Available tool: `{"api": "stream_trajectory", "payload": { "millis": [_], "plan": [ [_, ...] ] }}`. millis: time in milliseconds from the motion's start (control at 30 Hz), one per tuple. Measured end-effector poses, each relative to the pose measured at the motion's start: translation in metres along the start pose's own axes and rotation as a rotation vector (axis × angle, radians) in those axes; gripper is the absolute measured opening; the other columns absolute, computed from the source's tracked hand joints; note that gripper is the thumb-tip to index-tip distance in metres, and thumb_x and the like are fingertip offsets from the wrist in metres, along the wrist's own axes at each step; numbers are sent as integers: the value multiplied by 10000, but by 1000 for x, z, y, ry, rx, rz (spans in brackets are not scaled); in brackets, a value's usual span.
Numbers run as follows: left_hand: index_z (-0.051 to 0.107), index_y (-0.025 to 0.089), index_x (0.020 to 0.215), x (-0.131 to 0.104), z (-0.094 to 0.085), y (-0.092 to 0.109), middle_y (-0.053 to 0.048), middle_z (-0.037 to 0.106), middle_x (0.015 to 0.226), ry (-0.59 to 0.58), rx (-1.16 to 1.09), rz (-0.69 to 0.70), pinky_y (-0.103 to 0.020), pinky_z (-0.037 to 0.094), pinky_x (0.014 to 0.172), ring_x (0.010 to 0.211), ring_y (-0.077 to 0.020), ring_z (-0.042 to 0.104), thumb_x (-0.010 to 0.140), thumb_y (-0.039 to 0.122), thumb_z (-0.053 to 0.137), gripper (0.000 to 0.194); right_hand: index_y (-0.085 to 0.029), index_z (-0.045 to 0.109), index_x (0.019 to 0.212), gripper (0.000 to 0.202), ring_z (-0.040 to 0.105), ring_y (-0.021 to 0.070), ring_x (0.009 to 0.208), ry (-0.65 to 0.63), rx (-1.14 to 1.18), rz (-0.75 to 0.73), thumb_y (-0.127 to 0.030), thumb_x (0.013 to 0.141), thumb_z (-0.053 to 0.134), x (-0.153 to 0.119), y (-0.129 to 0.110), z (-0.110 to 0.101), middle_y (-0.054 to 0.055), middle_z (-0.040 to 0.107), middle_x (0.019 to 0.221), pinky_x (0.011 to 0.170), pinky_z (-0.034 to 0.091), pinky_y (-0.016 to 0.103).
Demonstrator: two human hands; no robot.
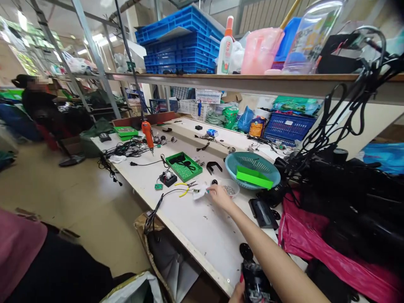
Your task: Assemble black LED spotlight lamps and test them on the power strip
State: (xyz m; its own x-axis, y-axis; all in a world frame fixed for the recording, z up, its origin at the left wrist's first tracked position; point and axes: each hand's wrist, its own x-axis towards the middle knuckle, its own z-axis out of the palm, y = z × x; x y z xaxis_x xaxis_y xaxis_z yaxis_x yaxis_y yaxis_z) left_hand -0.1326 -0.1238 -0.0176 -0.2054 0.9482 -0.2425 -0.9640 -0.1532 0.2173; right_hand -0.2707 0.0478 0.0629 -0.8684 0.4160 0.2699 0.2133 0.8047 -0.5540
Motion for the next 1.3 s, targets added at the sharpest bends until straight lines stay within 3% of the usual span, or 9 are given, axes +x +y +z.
{"api": "stream_trajectory", "payload": {
  "millis": [100,200,433,567,700,867,967,1100,1300],
  "plan": [
    [660,251,1246,-4,-6,-13,-105,645,1320,-25,-30,-112,-509,394,1065,1318,-381,489,737,483,780,573,-172,654,849,239,650,193,848,169,30,75,-379,922,559,-4,3,-32,45,698,881,802,501,357],
    [700,106,1155,-11,-6,-16,-160,733,1118,-35,-39,-252,-440,428,1012,1129,-338,636,801,589,673,600,-180,617,882,157,627,229,906,318,19,110,-329,883,566,-26,10,-69,73,680,929,824,462,352],
    [689,75,1133,-19,14,0,-135,763,957,64,-27,-352,-376,487,896,833,-236,708,944,520,506,517,-232,591,1091,224,619,188,959,299,34,-15,-226,870,624,-148,9,-125,38,666,1044,841,461,298],
    [710,92,1077,-24,27,-5,-127,763,931,101,1,-363,-388,485,914,881,-254,706,951,516,490,495,-236,611,951,65,607,169,876,277,122,15,-233,888,630,-226,1,-131,20,639,916,794,455,285],
    [696,121,1130,-27,40,-17,-104,762,993,142,66,-401,-381,480,932,926,-246,695,949,475,521,434,-218,577,848,68,597,176,978,127,177,177,-168,854,623,-270,3,-127,41,602,1023,886,451,307],
    [665,122,1198,-30,52,-34,-91,748,1067,200,210,-424,-351,484,930,1016,-253,671,911,445,603,436,-243,554,1180,380,621,192,1079,-28,220,312,-83,840,502,-291,3,-140,45,669,1125,965,464,346],
    [668,139,1159,-26,59,-40,-90,719,1128,183,236,-411,-385,496,939,1078,-275,643,888,444,638,409,-255,607,1139,436,624,193,1093,-73,127,250,-25,798,465,-301,-1,-146,43,668,1136,961,493,331],
    [615,201,1201,-17,71,-41,-89,621,1266,105,261,-313,-452,524,930,1092,-244,618,930,395,594,333,-230,634,1099,443,657,229,875,56,-269,75,4,775,441,-318,6,-134,75,651,955,712,576,337],
    [595,207,1226,-20,78,-45,-89,599,1276,103,263,-225,-439,544,900,1081,-239,616,932,365,598,334,-134,425,1465,589,698,288,891,166,-605,-160,-144,878,481,-344,24,-127,146,709,1017,700,615,364]
  ]
}}
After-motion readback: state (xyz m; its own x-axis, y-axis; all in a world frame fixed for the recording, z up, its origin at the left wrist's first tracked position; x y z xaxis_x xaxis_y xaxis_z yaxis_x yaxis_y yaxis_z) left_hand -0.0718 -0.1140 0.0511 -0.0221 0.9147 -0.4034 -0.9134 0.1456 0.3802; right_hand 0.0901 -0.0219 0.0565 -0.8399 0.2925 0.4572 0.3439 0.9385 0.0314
